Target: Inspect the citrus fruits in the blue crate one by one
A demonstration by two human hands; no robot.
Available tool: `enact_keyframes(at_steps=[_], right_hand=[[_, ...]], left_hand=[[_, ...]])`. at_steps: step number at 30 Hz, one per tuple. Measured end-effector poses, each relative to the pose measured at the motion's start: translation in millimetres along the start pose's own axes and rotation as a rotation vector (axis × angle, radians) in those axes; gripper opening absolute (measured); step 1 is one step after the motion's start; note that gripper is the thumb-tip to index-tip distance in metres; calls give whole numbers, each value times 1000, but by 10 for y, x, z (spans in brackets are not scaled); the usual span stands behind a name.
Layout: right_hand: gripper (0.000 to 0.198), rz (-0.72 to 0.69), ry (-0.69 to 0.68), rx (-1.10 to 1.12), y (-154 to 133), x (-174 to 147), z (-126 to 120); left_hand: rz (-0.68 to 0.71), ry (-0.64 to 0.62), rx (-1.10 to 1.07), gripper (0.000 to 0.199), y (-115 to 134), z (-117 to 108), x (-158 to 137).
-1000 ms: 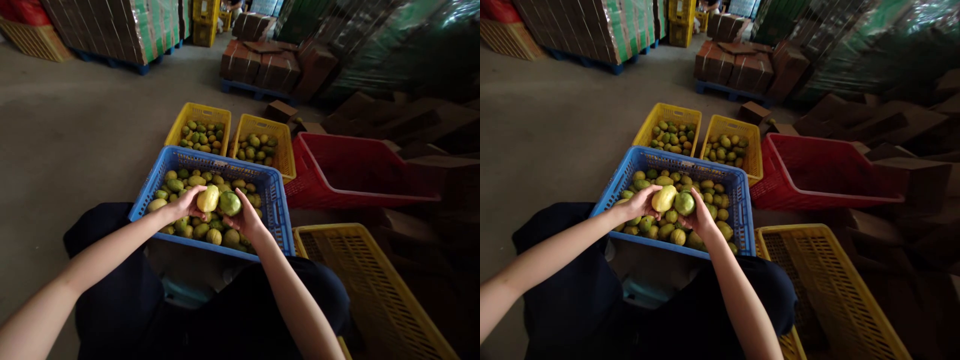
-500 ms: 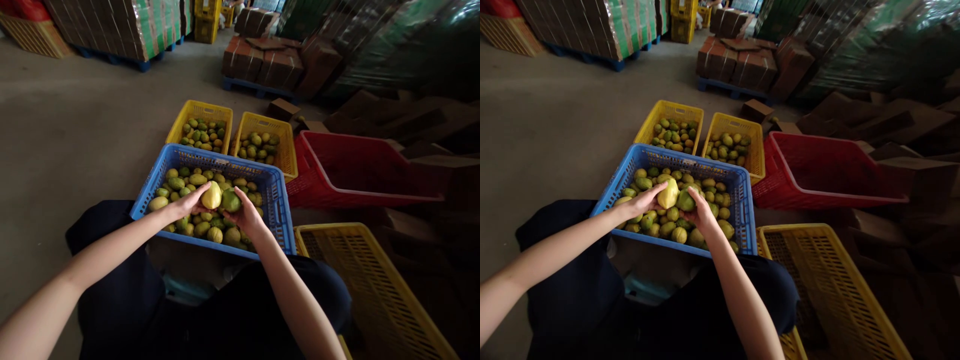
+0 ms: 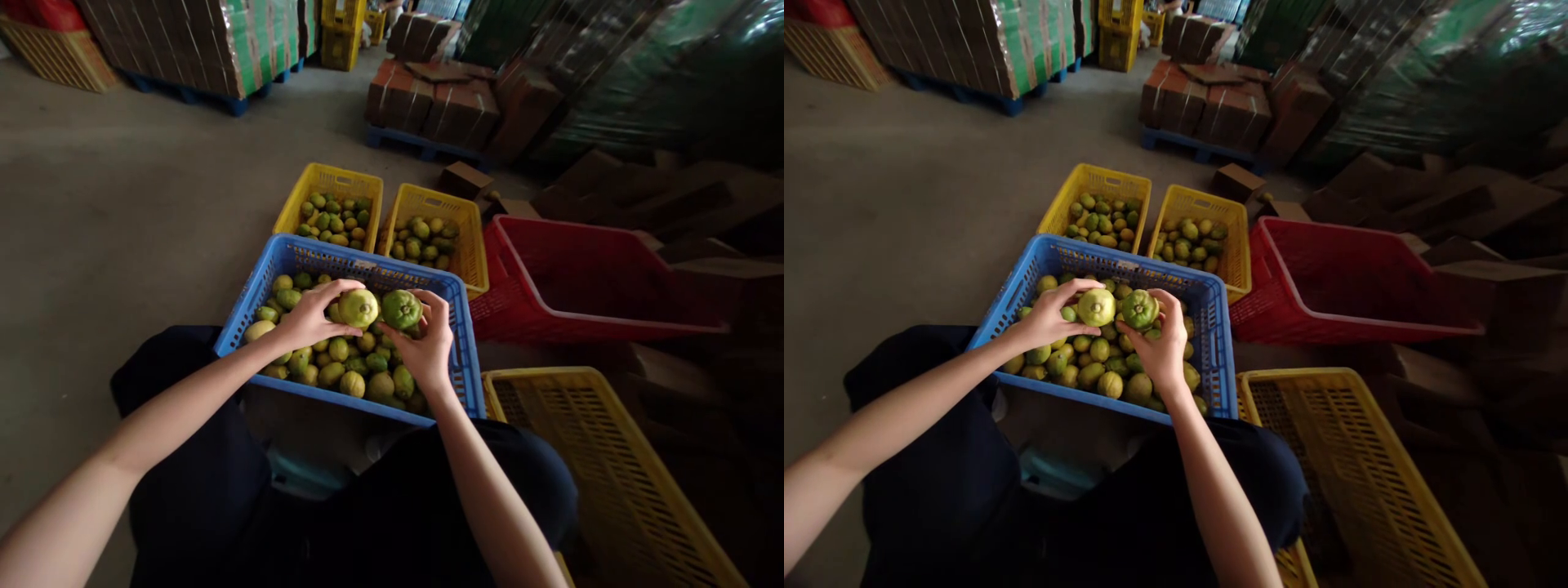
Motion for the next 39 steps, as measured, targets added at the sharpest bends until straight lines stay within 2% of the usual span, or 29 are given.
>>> enact_keyframes(at_steps=[8,11,14,17,22,29,36,39], right_hand=[[48,-160,49,-133,-181,-20,-51],[48,-161,57,-148,-206,-1,-96],[52,-90,-9,-39,-154,39,-85],[56,44,-123,180,-57,63,-11],[43,300,-207,463,120,44,86],[42,463,-285,549,250,8,200],[42,577,-312,634,377,-40,323],[41,585,-311,616,358,-65,367]], left_hand=[[57,43,14,52,56,-25,-7],[29,59,8,54,54,-47,-15],[-34,80,-51,58,39,-75,-19],[-104,93,-200,62,-29,-98,-14],[-249,125,-520,58,-241,-130,-7],[-444,187,-796,44,-507,-94,-58],[-521,378,-917,33,-721,-124,-125],[-580,429,-975,29,-773,-49,-170]])
Point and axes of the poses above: each hand's wrist, its own x-axis towards the middle knuckle, its own z-axis out of the palm, y = z × x, the point moved 10 cm from there along x, towards the middle knuckle, and after that the axes turned 15 degrees about -x, right-handed, at the moved point
